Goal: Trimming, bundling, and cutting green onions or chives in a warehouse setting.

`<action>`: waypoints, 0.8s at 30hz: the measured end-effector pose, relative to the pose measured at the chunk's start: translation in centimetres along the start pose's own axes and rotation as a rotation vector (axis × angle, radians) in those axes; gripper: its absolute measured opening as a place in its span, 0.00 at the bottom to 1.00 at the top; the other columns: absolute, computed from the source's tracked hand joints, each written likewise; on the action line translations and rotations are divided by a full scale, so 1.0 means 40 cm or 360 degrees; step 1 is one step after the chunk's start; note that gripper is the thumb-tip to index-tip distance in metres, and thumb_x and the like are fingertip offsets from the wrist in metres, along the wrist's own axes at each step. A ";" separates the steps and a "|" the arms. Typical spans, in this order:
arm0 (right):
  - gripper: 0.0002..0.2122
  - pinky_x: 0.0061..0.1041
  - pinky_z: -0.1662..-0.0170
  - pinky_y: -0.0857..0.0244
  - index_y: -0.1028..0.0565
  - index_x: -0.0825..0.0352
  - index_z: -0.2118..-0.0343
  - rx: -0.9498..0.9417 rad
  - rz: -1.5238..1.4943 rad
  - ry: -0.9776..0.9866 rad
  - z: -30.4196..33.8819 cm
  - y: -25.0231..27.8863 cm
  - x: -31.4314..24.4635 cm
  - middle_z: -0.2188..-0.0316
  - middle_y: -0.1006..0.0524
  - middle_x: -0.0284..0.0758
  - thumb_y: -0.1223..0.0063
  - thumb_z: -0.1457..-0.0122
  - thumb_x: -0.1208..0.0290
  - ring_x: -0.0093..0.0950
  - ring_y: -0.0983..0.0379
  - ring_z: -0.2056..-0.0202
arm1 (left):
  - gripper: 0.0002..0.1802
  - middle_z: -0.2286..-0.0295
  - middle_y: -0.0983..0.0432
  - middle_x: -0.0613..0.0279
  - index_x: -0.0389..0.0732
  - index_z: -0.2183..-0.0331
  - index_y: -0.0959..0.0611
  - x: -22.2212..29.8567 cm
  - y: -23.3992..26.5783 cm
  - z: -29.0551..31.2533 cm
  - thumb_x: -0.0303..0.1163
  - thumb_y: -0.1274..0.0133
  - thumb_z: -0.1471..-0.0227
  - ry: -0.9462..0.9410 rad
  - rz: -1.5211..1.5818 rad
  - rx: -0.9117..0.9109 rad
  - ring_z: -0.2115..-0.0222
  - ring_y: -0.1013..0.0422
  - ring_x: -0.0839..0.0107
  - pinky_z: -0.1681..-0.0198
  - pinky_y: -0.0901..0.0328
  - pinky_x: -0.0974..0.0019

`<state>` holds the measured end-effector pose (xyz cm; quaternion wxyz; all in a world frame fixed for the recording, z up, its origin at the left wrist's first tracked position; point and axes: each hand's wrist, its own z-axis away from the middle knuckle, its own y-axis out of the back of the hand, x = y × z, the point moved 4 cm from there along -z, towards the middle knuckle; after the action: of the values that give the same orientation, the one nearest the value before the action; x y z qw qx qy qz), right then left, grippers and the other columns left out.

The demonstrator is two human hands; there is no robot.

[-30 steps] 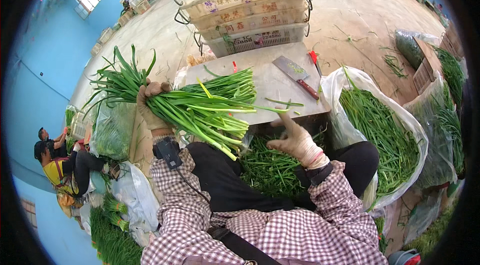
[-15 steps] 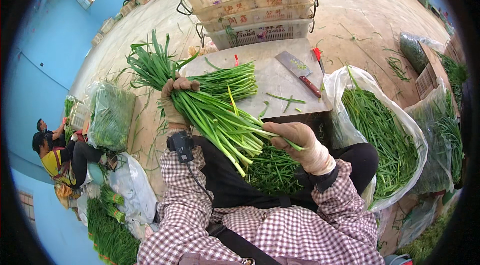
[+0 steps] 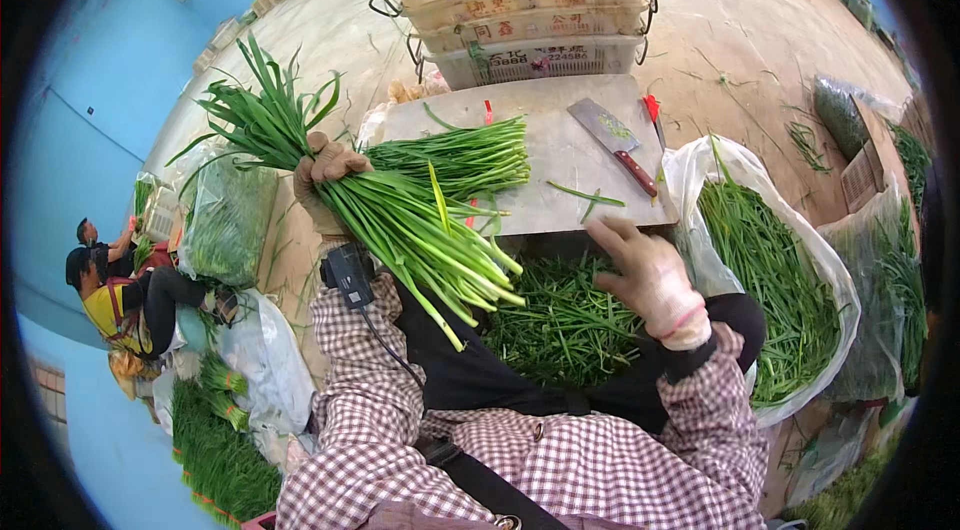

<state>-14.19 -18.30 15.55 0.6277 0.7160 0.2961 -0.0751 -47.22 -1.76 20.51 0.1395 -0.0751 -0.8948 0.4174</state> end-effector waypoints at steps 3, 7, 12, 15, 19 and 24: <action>0.30 0.35 0.54 0.31 0.35 0.61 0.43 0.0134 -0.0474 0.0435 -0.120 0.007 -0.104 0.46 0.32 0.40 0.40 0.53 0.74 0.41 0.27 0.54 | 0.15 0.78 0.34 0.70 0.36 0.55 0.26 -0.057 0.011 -0.013 0.32 0.50 0.43 0.0088 0.0068 -0.0009 0.73 0.32 0.72 0.52 0.36 0.62; 0.11 0.39 0.67 0.33 0.24 0.59 0.62 -0.0048 -0.0574 0.0779 -0.129 -0.084 -0.134 0.71 0.25 0.37 0.45 0.50 0.71 0.42 0.27 0.67 | 0.16 0.78 0.34 0.71 0.37 0.53 0.26 -0.050 -0.005 -0.016 0.32 0.51 0.43 0.0186 0.0011 -0.0046 0.72 0.33 0.73 0.51 0.36 0.63; 0.14 0.36 0.59 0.31 0.23 0.56 0.56 -0.1252 0.0632 -0.0116 0.068 -0.251 0.120 0.65 0.22 0.38 0.46 0.44 0.60 0.38 0.24 0.62 | 0.12 0.80 0.35 0.73 0.38 0.58 0.24 0.011 -0.015 -0.009 0.32 0.51 0.43 0.0219 -0.0096 -0.0149 0.74 0.33 0.75 0.52 0.35 0.62; 0.19 0.32 0.55 0.30 0.24 0.57 0.52 -0.0567 0.0025 -0.0118 -0.014 -0.129 0.013 0.56 0.23 0.38 0.44 0.46 0.58 0.35 0.24 0.57 | 0.11 0.82 0.36 0.76 0.41 0.59 0.23 -0.034 -0.028 -0.016 0.32 0.50 0.45 0.0252 -0.0079 -0.0176 0.76 0.35 0.78 0.53 0.35 0.62; 0.18 0.30 0.58 0.31 0.21 0.65 0.59 -0.0208 -0.0968 -0.0232 -0.163 -0.055 -0.128 0.64 0.21 0.41 0.43 0.45 0.55 0.34 0.23 0.63 | 0.14 0.80 0.34 0.76 0.44 0.55 0.23 -0.111 0.006 -0.027 0.33 0.50 0.44 0.0414 -0.0183 -0.0209 0.74 0.33 0.79 0.53 0.36 0.65; 0.11 0.18 0.68 0.34 0.21 0.67 0.64 0.0137 -0.2250 -0.0663 -0.133 -0.116 -0.090 0.71 0.22 0.30 0.47 0.40 0.64 0.18 0.28 0.72 | 0.12 0.81 0.39 0.74 0.45 0.60 0.27 -0.138 0.000 -0.024 0.33 0.48 0.48 0.0302 -0.0606 0.0227 0.77 0.36 0.76 0.55 0.34 0.58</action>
<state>-20.91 -14.30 14.39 0.4440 0.3491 0.5583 -0.6077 -41.68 -2.47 20.06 0.3043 0.0664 -0.8440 0.4367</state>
